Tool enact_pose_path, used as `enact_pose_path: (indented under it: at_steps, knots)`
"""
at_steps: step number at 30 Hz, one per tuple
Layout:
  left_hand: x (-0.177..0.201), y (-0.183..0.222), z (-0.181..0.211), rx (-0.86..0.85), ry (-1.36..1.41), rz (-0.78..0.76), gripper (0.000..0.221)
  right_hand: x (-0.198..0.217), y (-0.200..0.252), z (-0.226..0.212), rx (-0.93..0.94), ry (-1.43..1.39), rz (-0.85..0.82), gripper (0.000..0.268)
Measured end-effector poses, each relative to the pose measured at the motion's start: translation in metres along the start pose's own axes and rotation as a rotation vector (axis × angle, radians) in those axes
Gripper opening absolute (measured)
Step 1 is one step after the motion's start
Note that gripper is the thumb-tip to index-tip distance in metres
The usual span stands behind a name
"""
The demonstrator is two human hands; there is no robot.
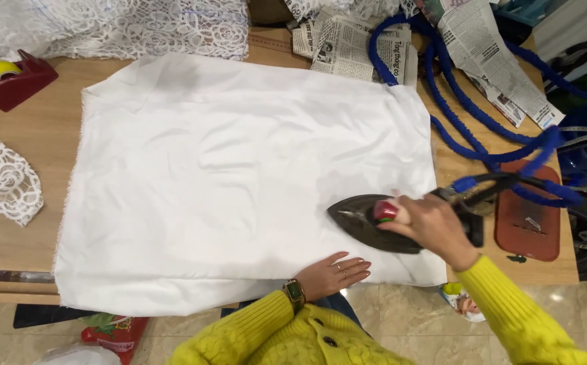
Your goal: Ironing a piece of white fabric on a workbench in a sewing factory pressing area.
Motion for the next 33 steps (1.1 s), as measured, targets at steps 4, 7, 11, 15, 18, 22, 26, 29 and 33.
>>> enact_pose_path:
  at_steps: [4, 7, 11, 15, 18, 22, 26, 29, 33]
  knots:
    - [-0.001, 0.001, 0.001, 0.007, -0.197, -0.052, 0.06, -0.011, -0.029, -0.02, 0.168, 0.209, 0.018, 0.067]
    - [-0.008, 0.004, -0.001, 0.018, -0.13, -0.076, 0.059, -0.013, -0.037, -0.02, 0.19, 0.293, 0.023, 0.068]
    - [-0.017, 0.005, 0.0, 0.025, -0.002, -0.14, 0.063, -0.013, -0.042, -0.015, 0.211, 0.32, 0.017, 0.069]
    - [-0.027, 0.008, 0.0, 0.016, 0.041, -0.183, 0.07, -0.015, -0.048, -0.005, 0.122, 0.324, 0.086, 0.064]
    - [-0.03, 0.008, 0.0, 0.024, 0.082, -0.178, 0.069, -0.016, -0.052, 0.001, 0.128, 0.347, 0.102, 0.066]
    - [-0.042, 0.001, 0.005, 0.053, 0.271, -0.043, 0.05, -0.013, -0.055, 0.0, 0.124, 0.33, 0.098, 0.064]
    - [-0.008, -0.038, 0.007, 0.073, 0.179, 0.083, 0.024, -0.011, -0.056, 0.001, 0.053, 0.201, 0.005, 0.069]
    - [-0.018, -0.051, 0.01, -0.048, 0.078, -0.007, 0.007, -0.003, -0.061, 0.0, 0.002, 0.016, -0.097, 0.072]
    - [-0.052, -0.039, 0.01, -0.009, 0.192, -0.189, 0.027, 0.007, -0.07, 0.0, -0.127, -0.169, -0.285, 0.081]
Point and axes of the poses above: each hand's wrist, its own y-axis away from the middle knuckle, its own x-axis out of the back of the hand, z = x × y, the point moved 2 cm from there along -y, towards the middle knuckle, and after that the axes turned 13 degrees about x, right-handed, at the moved point
